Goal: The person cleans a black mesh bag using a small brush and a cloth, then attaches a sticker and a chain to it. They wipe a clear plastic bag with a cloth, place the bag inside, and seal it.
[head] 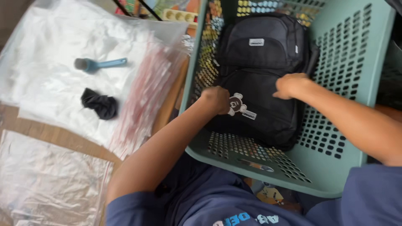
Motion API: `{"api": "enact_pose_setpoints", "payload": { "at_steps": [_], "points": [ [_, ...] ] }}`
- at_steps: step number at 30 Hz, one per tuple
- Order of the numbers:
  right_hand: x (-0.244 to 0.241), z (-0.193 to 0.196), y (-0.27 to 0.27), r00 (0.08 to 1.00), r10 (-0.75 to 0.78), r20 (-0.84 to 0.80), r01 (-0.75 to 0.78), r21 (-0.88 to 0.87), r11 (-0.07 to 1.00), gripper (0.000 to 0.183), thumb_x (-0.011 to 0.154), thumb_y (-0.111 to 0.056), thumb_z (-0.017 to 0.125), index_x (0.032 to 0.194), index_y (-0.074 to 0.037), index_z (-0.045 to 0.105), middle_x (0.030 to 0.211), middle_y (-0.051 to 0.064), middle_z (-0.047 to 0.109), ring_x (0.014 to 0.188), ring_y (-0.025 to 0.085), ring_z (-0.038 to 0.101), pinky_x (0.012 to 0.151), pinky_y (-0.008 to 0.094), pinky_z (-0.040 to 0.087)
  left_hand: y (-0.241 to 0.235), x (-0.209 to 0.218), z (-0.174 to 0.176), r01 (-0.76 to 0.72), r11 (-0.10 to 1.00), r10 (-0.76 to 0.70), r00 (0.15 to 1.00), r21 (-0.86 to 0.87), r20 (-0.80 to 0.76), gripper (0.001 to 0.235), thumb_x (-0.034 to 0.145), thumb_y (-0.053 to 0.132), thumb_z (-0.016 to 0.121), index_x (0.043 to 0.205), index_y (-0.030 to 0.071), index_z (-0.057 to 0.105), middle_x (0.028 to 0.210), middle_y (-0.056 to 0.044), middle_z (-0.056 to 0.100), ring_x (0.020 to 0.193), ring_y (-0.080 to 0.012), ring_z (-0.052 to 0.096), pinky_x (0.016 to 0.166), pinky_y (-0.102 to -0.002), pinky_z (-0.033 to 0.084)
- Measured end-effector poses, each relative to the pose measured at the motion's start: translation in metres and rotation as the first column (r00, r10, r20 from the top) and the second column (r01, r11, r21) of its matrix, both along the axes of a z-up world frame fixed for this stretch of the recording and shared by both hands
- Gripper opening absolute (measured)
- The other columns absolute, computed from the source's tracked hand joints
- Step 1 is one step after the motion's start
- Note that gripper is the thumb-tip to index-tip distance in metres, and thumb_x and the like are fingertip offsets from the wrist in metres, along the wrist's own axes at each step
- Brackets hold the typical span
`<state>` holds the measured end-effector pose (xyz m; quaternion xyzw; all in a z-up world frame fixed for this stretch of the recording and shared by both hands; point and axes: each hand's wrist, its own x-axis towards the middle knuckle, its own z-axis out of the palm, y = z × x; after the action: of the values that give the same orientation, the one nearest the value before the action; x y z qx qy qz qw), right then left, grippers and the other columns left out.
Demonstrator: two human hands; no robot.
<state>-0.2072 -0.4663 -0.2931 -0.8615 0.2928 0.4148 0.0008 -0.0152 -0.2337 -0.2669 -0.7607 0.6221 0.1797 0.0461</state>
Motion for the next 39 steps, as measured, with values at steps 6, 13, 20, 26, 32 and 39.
{"api": "enact_pose_setpoints", "payload": {
  "at_steps": [6, 13, 20, 26, 32, 39],
  "points": [
    [0.013, 0.053, 0.028, 0.931, -0.362, 0.042, 0.347, 0.209, 0.914, 0.077, 0.091, -0.035, 0.068, 0.141, 0.013, 0.036, 0.128, 0.034, 0.061, 0.107, 0.049, 0.068, 0.074, 0.059, 0.061, -0.052, -0.008, -0.037, -0.020, 0.812, 0.040, 0.999, 0.583, -0.022, 0.043, 0.091, 0.039, 0.061, 0.115, 0.005, 0.071, 0.105, -0.016, 0.072, 0.093, -0.0378, 0.070, 0.055, -0.057, 0.056],
    [0.023, 0.080, 0.013, 0.925, -0.372, 0.075, 0.334, 0.304, 0.892, 0.068, 0.090, -0.027, 0.064, 0.135, 0.014, 0.035, 0.103, 0.031, 0.067, 0.066, 0.033, 0.074, 0.050, 0.041, 0.060, -0.044, 0.017, -0.024, -0.472, 0.744, 0.584, 0.803, 0.472, -0.119, 0.049, 0.079, 0.017, 0.064, 0.123, -0.003, 0.058, 0.111, -0.024, 0.070, 0.108, -0.0444, 0.067, 0.075, -0.057, 0.055],
    [0.044, 0.236, 0.059, 0.678, -0.706, 0.204, 0.494, 0.584, 0.644, 0.084, 0.087, -0.032, 0.063, 0.152, 0.013, 0.035, 0.155, 0.037, 0.032, 0.133, 0.049, 0.048, 0.094, 0.058, 0.053, -0.039, 0.018, 0.098, -0.383, 0.816, 0.578, 0.578, 0.433, -0.576, 0.044, 0.076, 0.019, 0.064, 0.112, -0.005, 0.070, 0.083, -0.027, 0.068, 0.068, -0.0395, 0.072, 0.047, -0.047, 0.060],
    [0.033, 0.216, 0.029, 0.337, -0.899, 0.281, 0.413, 0.814, 0.409, 0.017, 0.098, -0.020, 0.062, 0.108, -0.006, 0.067, 0.104, 0.008, 0.072, 0.092, 0.020, 0.068, 0.077, 0.035, 0.053, 0.055, 0.049, 0.250, -0.596, 0.758, 0.531, 0.327, 0.265, -0.782, 0.033, 0.081, 0.026, 0.047, 0.105, 0.006, 0.059, 0.091, -0.008, 0.068, 0.075, -0.0220, 0.070, 0.057, -0.035, 0.059],
    [0.072, 0.292, 0.123, 0.282, -0.864, 0.417, 0.178, 0.862, 0.474, 0.035, 0.114, -0.032, 0.049, 0.116, 0.000, 0.062, 0.116, 0.015, 0.069, 0.099, 0.028, 0.068, 0.084, 0.040, 0.055, 0.224, 0.087, 0.322, -0.678, 0.692, 0.015, -0.333, 0.250, -0.943, 0.040, 0.092, 0.046, 0.052, 0.087, 0.008, 0.062, 0.062, -0.005, 0.058, 0.047, -0.0156, 0.052, 0.041, -0.025, 0.038],
    [0.159, 0.276, 0.309, 0.278, -0.920, 0.277, -0.072, 0.961, 0.268, 0.022, 0.106, -0.028, 0.058, 0.111, -0.008, 0.065, 0.105, 0.008, 0.071, 0.089, 0.018, 0.069, 0.081, 0.033, 0.059, 0.434, 0.051, 0.217, -0.774, 0.539, -0.478, 0.044, -0.332, -0.877, 0.100, 0.091, 0.048, 0.077, 0.158, 0.008, 0.015, 0.165, -0.012, 0.022, 0.152, -0.0271, 0.028, 0.118, -0.064, 0.041]
  ]
}}
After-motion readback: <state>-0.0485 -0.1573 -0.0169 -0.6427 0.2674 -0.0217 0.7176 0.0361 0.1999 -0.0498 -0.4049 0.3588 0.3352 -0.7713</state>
